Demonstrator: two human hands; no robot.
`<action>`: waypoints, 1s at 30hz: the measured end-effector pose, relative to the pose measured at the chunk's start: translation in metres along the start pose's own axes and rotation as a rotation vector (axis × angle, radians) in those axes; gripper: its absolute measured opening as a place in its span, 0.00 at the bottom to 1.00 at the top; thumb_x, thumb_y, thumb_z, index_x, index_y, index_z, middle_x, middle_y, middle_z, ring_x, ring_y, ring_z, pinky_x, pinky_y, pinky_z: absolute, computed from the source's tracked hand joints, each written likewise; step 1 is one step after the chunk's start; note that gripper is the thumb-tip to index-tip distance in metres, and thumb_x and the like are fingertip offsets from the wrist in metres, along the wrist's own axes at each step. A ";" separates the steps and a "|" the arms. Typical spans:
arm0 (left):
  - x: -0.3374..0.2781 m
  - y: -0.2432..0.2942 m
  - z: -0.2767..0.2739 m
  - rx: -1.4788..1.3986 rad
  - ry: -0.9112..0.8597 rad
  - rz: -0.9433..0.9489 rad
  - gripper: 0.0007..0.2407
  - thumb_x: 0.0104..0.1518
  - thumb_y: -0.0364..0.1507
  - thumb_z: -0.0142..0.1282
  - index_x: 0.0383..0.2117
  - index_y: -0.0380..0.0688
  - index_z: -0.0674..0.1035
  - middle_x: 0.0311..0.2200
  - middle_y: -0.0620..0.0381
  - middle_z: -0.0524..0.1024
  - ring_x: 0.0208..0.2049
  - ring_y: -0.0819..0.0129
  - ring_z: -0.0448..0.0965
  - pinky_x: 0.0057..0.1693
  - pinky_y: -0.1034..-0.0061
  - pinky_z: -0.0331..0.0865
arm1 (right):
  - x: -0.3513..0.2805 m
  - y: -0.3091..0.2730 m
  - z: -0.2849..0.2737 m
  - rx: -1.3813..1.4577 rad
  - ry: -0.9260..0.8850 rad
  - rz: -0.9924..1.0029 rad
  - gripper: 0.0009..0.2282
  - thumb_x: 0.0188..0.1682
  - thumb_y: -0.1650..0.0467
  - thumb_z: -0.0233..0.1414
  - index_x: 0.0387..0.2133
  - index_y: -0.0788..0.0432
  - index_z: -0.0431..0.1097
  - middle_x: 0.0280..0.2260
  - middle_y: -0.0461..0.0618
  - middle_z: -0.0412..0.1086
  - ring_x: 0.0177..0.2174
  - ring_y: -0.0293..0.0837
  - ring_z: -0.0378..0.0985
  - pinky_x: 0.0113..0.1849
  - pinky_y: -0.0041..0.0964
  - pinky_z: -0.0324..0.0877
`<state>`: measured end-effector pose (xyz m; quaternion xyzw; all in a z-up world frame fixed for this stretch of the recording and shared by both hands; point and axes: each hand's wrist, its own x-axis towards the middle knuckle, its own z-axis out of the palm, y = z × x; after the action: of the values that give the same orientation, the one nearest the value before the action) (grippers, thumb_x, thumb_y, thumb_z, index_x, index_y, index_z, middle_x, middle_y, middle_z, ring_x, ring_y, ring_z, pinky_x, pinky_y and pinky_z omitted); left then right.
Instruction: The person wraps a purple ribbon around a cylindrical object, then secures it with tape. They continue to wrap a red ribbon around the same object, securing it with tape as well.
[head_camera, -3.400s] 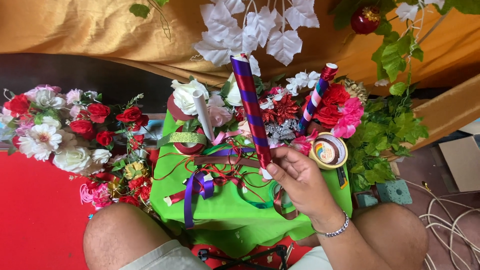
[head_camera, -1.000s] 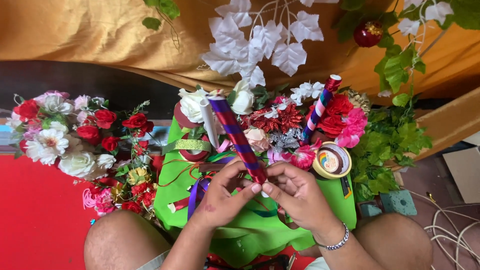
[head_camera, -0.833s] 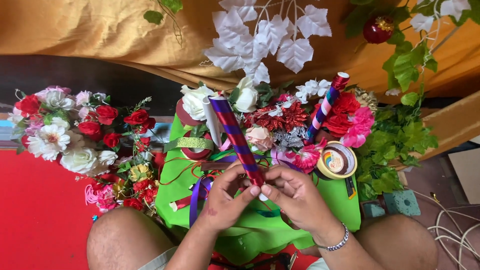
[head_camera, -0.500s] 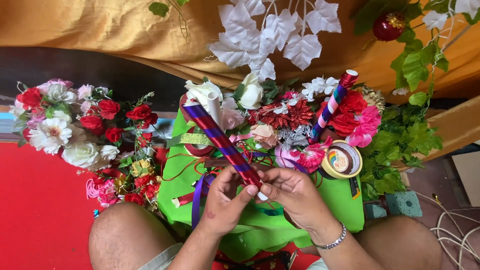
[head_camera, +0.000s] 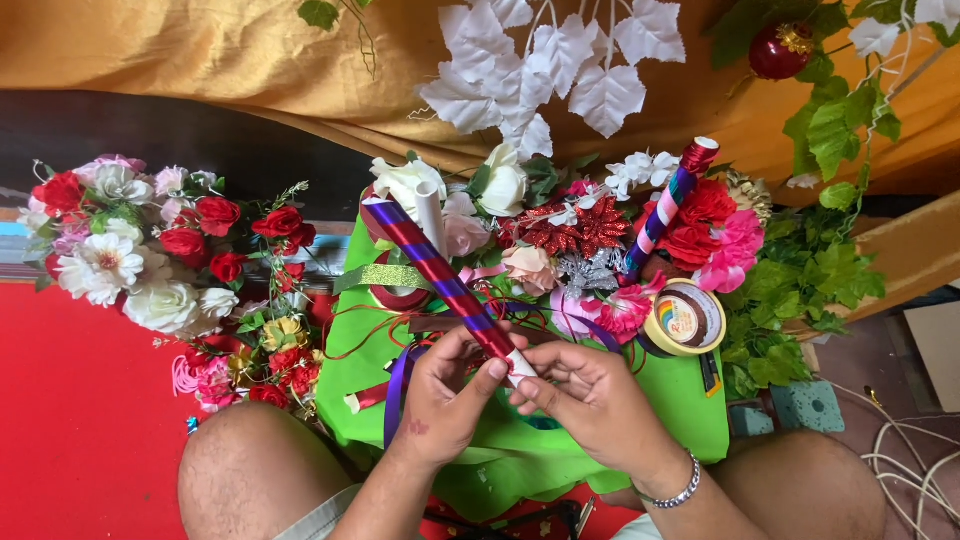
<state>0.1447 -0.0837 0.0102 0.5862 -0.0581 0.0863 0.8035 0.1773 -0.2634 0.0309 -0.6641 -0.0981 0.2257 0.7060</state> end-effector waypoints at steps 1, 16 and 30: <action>0.000 -0.001 0.000 0.000 0.001 0.000 0.13 0.61 0.31 0.58 0.48 0.38 0.78 0.43 0.52 0.83 0.46 0.65 0.83 0.56 0.68 0.78 | 0.000 0.001 0.000 0.000 0.000 0.000 0.11 0.45 0.75 0.60 0.40 0.68 0.75 0.31 0.60 0.83 0.30 0.46 0.88 0.36 0.39 0.88; -0.002 0.007 0.007 0.168 0.028 0.046 0.07 0.61 0.30 0.58 0.42 0.43 0.79 0.41 0.57 0.83 0.44 0.67 0.83 0.54 0.72 0.76 | 0.002 -0.008 -0.006 -0.363 0.061 0.011 0.17 0.38 0.71 0.67 0.42 0.57 0.79 0.43 0.43 0.83 0.33 0.38 0.88 0.35 0.29 0.86; -0.009 0.008 0.005 0.166 -0.008 0.124 0.09 0.56 0.34 0.65 0.38 0.50 0.78 0.34 0.63 0.82 0.39 0.71 0.82 0.52 0.72 0.74 | 0.010 0.027 -0.020 0.337 -0.298 0.061 0.10 0.47 0.72 0.61 0.38 0.65 0.74 0.36 0.53 0.76 0.35 0.44 0.79 0.32 0.44 0.84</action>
<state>0.1338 -0.0871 0.0177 0.6462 -0.0899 0.1381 0.7452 0.1898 -0.2767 0.0009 -0.4984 -0.1421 0.3560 0.7776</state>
